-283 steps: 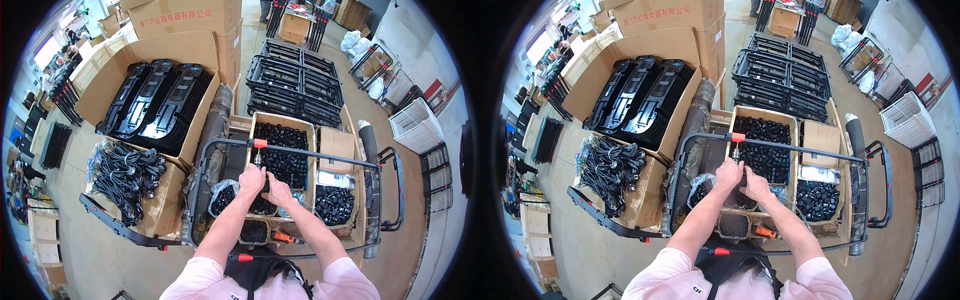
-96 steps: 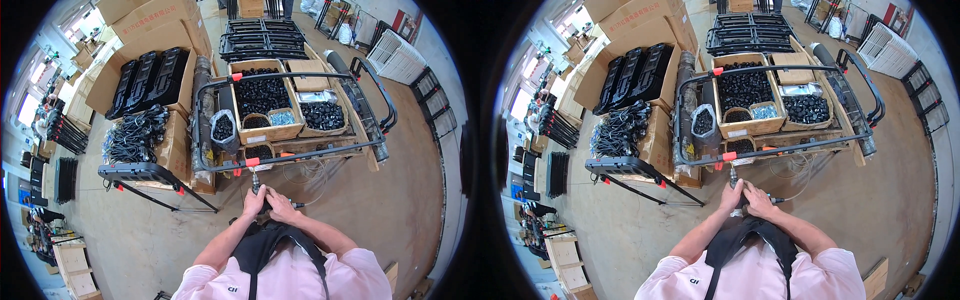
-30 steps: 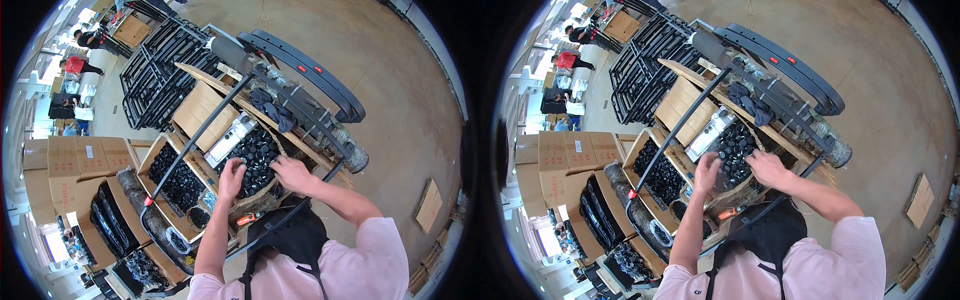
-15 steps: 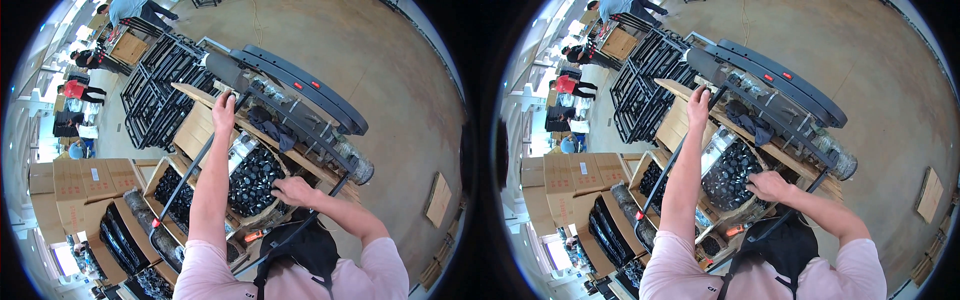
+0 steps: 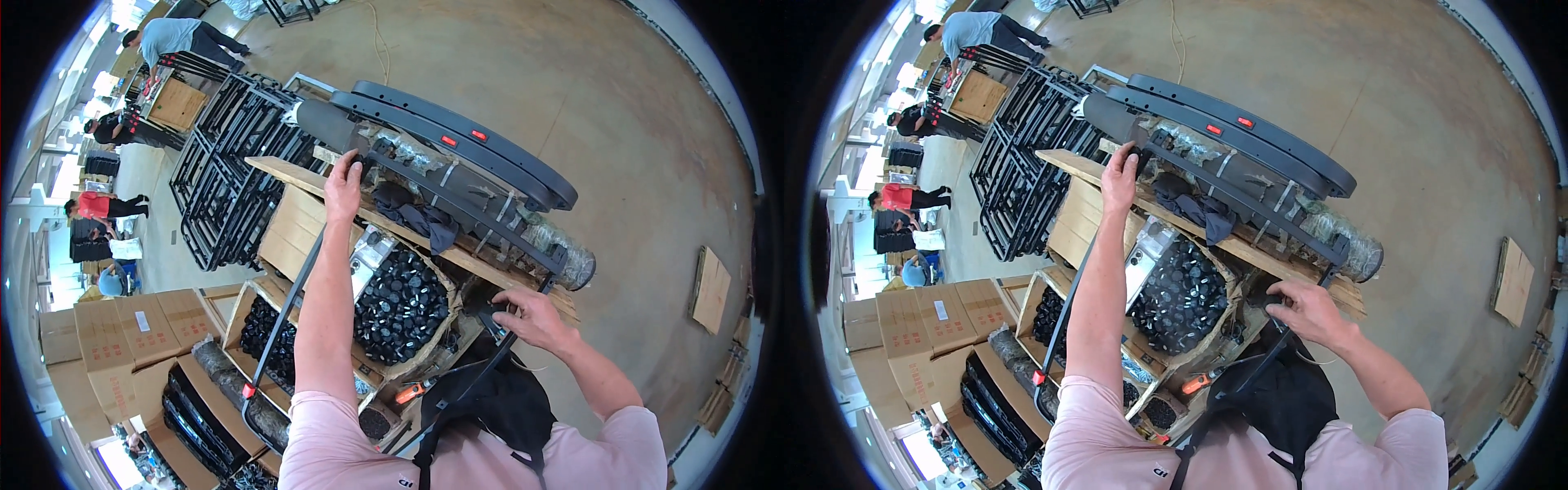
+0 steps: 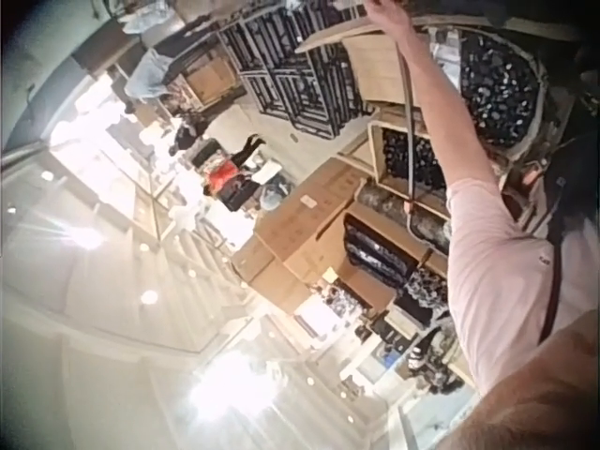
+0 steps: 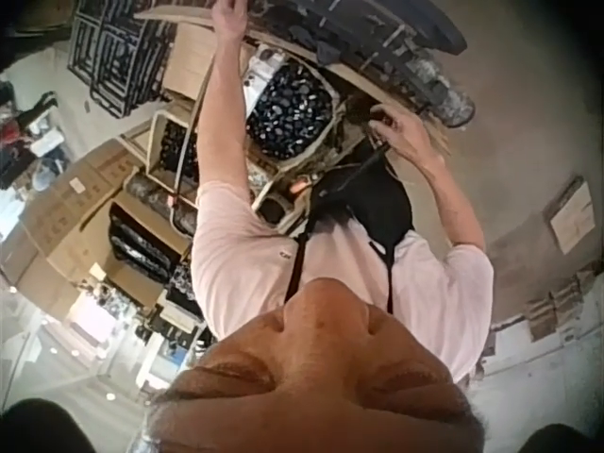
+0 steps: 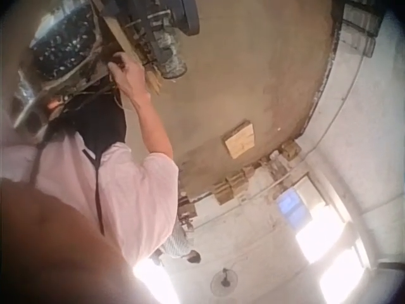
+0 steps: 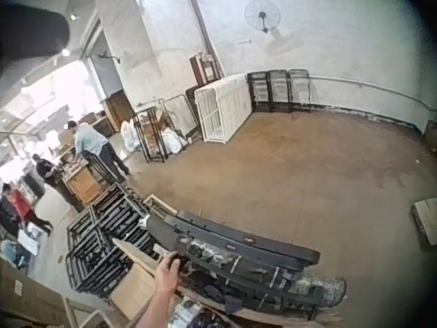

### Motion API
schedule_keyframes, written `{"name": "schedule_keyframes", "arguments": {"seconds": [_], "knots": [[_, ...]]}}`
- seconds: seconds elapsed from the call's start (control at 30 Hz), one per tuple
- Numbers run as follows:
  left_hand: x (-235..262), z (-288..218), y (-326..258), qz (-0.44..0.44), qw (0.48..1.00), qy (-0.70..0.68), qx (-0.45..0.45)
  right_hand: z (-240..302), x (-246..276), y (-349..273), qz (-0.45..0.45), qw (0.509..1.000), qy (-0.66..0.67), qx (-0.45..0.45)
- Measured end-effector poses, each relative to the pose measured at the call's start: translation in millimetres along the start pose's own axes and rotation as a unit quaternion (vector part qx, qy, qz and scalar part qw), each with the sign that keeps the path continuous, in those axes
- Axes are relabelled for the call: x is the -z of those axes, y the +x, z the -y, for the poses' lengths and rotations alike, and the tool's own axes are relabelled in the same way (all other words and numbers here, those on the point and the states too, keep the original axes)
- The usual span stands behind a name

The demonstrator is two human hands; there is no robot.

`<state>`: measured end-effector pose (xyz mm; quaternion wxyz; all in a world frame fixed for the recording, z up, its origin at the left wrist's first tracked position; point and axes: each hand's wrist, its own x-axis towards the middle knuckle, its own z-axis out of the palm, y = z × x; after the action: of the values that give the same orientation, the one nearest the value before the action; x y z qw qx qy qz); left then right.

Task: Assemble the housing and internal components of a leaf blower using an electric screwdriver.

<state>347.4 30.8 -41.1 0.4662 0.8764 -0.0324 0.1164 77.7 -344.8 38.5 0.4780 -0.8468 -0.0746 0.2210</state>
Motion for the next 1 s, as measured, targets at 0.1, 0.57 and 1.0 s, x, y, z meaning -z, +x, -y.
{"name": "schedule_keyframes", "arguments": {"seconds": [0.1,0.57,1.0], "knots": [[-3,-4,-3,0.040,0.998,-0.008,0.049,-2,7,-8,-0.032,0.999,-0.005,-0.008],[-16,2,7,0.033,0.998,0.041,0.021,-21,36,-42,-0.161,0.978,-0.103,-0.082],[-9,22,8,0.039,0.992,-0.120,0.021,-30,37,-44,-0.198,0.964,-0.171,-0.050]]}}
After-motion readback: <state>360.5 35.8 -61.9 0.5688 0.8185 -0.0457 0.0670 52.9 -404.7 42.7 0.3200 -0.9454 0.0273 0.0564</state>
